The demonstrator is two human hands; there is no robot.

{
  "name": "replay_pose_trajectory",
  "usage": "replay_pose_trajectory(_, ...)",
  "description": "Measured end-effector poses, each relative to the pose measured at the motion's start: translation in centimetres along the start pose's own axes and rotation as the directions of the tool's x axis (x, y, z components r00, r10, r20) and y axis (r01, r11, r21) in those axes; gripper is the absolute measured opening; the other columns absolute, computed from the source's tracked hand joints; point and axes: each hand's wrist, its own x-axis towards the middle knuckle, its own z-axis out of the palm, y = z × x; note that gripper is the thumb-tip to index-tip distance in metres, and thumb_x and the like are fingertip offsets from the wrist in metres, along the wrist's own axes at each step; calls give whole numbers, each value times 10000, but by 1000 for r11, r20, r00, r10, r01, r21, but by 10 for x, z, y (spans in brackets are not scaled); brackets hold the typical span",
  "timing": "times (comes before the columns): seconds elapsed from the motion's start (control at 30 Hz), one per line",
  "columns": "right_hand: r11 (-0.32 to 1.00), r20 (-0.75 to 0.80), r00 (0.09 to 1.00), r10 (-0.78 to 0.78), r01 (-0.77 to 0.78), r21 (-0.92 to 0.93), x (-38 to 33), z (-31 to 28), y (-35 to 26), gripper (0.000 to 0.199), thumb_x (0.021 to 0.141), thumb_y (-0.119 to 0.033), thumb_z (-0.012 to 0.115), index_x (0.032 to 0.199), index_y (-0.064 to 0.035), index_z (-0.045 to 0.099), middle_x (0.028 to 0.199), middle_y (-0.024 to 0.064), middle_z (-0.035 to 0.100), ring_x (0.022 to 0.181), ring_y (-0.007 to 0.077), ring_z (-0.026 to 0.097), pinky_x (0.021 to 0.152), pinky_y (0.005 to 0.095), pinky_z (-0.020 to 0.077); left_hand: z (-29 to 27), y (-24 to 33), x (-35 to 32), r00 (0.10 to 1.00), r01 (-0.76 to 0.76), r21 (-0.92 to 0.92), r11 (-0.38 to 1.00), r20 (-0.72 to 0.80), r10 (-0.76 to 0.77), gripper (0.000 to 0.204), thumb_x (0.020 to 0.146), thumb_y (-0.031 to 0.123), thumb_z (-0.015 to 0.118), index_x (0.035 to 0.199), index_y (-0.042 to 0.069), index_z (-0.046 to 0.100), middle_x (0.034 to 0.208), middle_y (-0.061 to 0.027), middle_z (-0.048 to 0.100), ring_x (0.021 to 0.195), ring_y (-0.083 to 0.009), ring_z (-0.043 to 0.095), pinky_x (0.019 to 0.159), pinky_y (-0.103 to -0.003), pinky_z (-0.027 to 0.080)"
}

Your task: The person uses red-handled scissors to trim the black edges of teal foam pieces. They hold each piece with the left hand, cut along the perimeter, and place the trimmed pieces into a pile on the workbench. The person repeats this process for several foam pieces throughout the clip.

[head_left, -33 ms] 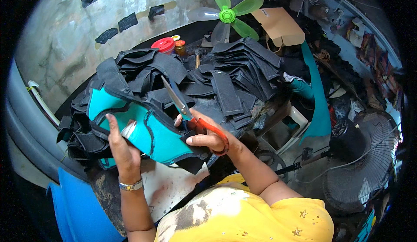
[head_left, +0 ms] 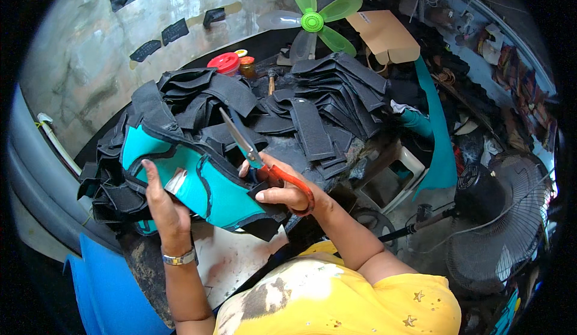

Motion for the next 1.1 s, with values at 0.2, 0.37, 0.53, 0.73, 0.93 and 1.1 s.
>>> replay_pose_trajectory(0.2, 999, 3, 1000, -9, 9, -48, -4, -1, 12, 513, 762, -249, 654, 1192, -29, 479, 1083, 56, 464, 1007, 136, 432, 906, 247, 328, -6, 8, 2, 999, 50, -59, 997, 21, -49, 454, 942, 402, 542, 1188, 21, 536, 1140, -85, 608, 998, -211, 601, 888, -370, 489)
replay_pose_trajectory(0.37, 995, -5, 1000, 19, -19, -100, -8, -1, 13, 454, 798, -182, 637, 1196, -44, 467, 1093, 66, 464, 1051, 148, 436, 948, 274, 330, -11, 5, 2, 965, 245, -221, 944, 150, -216, 359, 957, 310, 535, 1167, 21, 565, 1125, -102, 644, 981, -227, 637, 881, -378, 517)
replay_pose_trajectory(0.53, 992, 38, 996, 84, -80, -97, -3, -4, 17, 461, 807, -167, 634, 1213, -48, 450, 1126, 78, 466, 1080, 163, 433, 995, 307, 307, -16, 23, 3, 955, 295, -179, 939, 87, -283, 323, 954, 284, 544, 1143, 26, 587, 1110, -114, 659, 975, -217, 652, 874, -381, 526)
replay_pose_trajectory(0.73, 995, 74, 994, 85, -88, 36, -10, -2, 14, 469, 798, -146, 633, 1215, -44, 445, 1134, 64, 467, 1101, 152, 428, 999, 308, 311, -2, 49, -21, 963, 162, -191, 968, 247, -112, 275, 946, 268, 553, 1109, 52, 599, 1091, -88, 661, 946, -214, 656, 810, -373, 539)
replay_pose_trajectory(0.93, 991, 60, 992, 112, -107, -82, -20, -17, 14, 519, 770, -119, 656, 1236, -7, 459, 1147, 52, 517, 1092, 148, 465, 995, 286, 327, 0, 42, -27, 987, -75, -58, 996, 136, 82, 216, 924, 131, 584, 1117, 48, 534, 980, -76, 647, 878, -193, 656, 774, -388, 561)
replay_pose_trajectory(1.1, 979, -160, 969, 190, -176, 100, -21, -12, 14, 522, 680, -142, 630, 1170, -41, 484, 1060, 45, 532, 996, 138, 499, 901, 267, 381, 4, 16, -24, 929, 158, -115, 981, 353, -108, 454, 876, 173, 654, 1238, -9, 450, 1159, -121, 589, 1048, -249, 606, 890, -397, 515)
